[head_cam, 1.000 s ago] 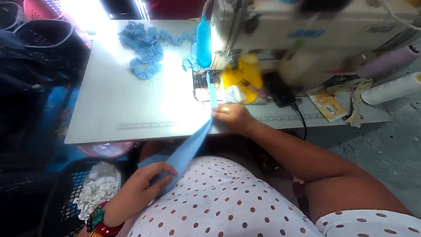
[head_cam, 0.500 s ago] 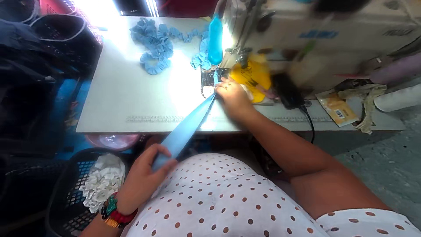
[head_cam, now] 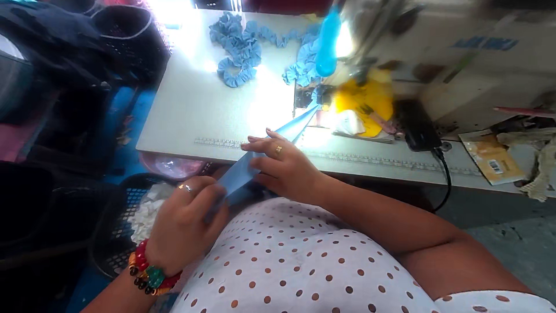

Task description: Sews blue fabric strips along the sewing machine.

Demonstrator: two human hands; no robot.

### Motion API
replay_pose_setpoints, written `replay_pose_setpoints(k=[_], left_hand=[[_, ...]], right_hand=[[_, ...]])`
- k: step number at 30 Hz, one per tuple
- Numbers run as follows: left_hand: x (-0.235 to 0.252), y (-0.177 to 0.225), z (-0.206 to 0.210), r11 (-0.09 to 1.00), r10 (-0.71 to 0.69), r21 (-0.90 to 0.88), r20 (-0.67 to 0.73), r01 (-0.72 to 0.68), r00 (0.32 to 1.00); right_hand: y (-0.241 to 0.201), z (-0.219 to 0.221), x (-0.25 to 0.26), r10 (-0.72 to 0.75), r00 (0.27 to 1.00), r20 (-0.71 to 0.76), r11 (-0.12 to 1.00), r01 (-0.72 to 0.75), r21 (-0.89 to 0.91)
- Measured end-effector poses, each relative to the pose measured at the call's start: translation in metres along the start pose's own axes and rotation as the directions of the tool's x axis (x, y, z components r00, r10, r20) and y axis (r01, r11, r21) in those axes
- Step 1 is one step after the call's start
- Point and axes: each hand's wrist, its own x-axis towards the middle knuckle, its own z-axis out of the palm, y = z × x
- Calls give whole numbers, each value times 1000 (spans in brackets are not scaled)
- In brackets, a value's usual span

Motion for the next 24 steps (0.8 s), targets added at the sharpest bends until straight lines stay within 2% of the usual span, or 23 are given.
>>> replay_pose_setpoints(k=[6,11,13,15,17,20,22,24], left_hand=[[-3,12,-35,998,34,-48,-33,-36,999],[-10,19,-43,998,36,-52,-89,-40,995],[-11,21,-43,994,22,-107,-124,-36,992],[-12,23,-43,972,-30,-236,-156,-8,987],[-13,25,-43,898,-136,-435,-141,62,981],[-12,29,-47,693,-243,-711,-73,120,967],[-13,32,-49,626,-249,-772,-70,105,966],[-14,35,-49,647,-220,-759,-97,71,971]], right_hand=[[-35,-3,26,-136,988,76,987,129,96],[-54,-15,38,-144,988,58,982,135,128],[-61,-16,40,-136,988,79,978,122,168],[-69,-16,40,-151,986,76,978,137,159],[-75,-16,39,-183,982,38,978,177,112],[-83,-18,35,-207,978,-31,975,208,81],[-88,-19,32,-213,975,-62,974,216,61],[-92,-18,29,-206,974,-94,975,212,64]])
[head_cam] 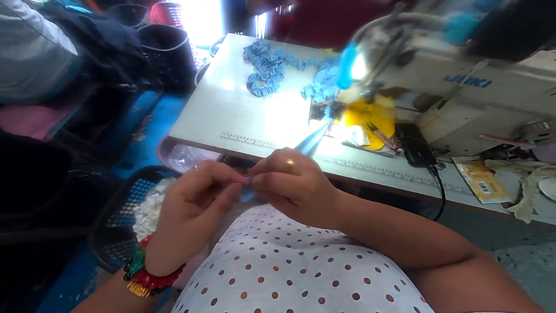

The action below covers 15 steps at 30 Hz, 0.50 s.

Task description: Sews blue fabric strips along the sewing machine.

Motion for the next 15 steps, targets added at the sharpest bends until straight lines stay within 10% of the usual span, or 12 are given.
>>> replay_pose_setpoints(k=[15], left_hand=[[-5,-1,31,960,281,59,-156,-275,947]], right_hand=[[-20,-20,-10,80,987,-137,997,-79,9]])
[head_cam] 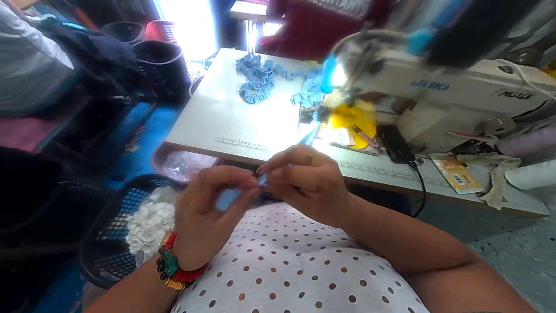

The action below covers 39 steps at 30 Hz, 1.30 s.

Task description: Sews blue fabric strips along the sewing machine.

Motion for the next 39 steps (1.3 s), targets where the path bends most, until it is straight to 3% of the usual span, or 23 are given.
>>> replay_pose_setpoints(k=[4,8,11,14,17,21,23,25,30,33,39], left_hand=[[1,1,-2,991,108,75,69,-113,992],[-4,2,-2,969,191,118,203,-218,960],[-1,8,5,935,310,63,333,-349,891],[3,10,19,925,372,-99,417,-366,829],[11,-7,32,973,214,-195,545,-126,811],[53,-82,65,993,-109,99,571,64,814],[81,-126,92,953,-279,266,580,146,765],[108,-168,122,916,-364,372,608,153,705],[150,-245,193,822,-484,563,608,88,629],[160,-254,209,759,-544,647,573,70,613],[165,-266,212,788,-484,615,582,36,654]], right_hand=[[-6,-9,-3,17,999,-28,1000,-17,-7],[-25,-26,-14,-78,994,72,959,94,-269],[-44,-37,-33,-77,989,123,895,123,-428],[-55,-48,-56,-10,991,134,917,62,-393],[-63,-62,-76,91,967,239,965,-26,-262],[-62,-67,-101,159,924,348,980,-106,-167],[-58,-66,-109,212,907,363,976,-176,-130],[-55,-63,-116,274,895,352,962,-257,-95],[-45,-59,-124,382,865,326,921,-385,-58],[-34,-60,-129,442,844,304,892,-450,-49],[-3,-64,-132,506,805,310,855,-515,-60]])
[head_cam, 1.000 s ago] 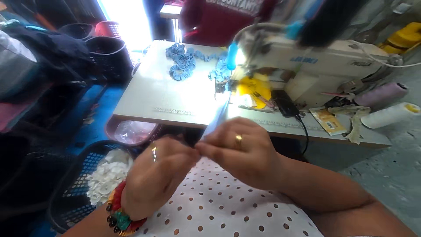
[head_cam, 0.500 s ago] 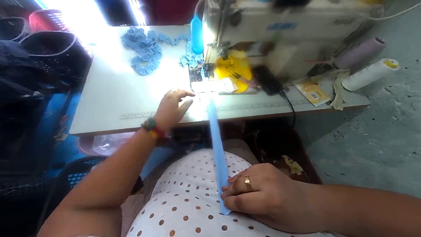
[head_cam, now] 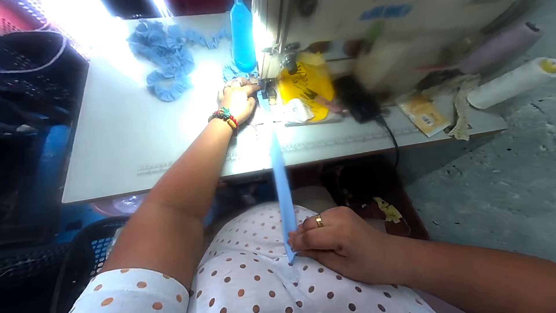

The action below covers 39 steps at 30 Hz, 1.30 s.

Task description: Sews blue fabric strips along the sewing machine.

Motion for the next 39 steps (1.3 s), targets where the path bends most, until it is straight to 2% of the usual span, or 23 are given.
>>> replay_pose_setpoints(k=[6,14,22,30,36,39], left_hand=[[3,-2,1,1000,-10,1,-1,10,1000],[3,-3,3,999,-24,39,3,24,1000],[4,-5,5,999,-19,45,-12,19,1000],[6,-4,5,997,2,71,-8,-1,1000],[5,-3,5,997,-20,77,-7,21,1000],[5,-4,6,997,-20,68,-6,20,1000]], right_hand=[[45,5,13,-4,1000,-28,994,1,-111],[90,11,31,-179,981,-76,924,142,-354],[117,2,58,-225,964,-141,858,128,-497],[138,-3,87,-148,966,-213,821,-1,-571],[149,-8,102,-83,979,-184,746,-61,-663],[153,-16,112,-2,982,-191,737,-128,-664]])
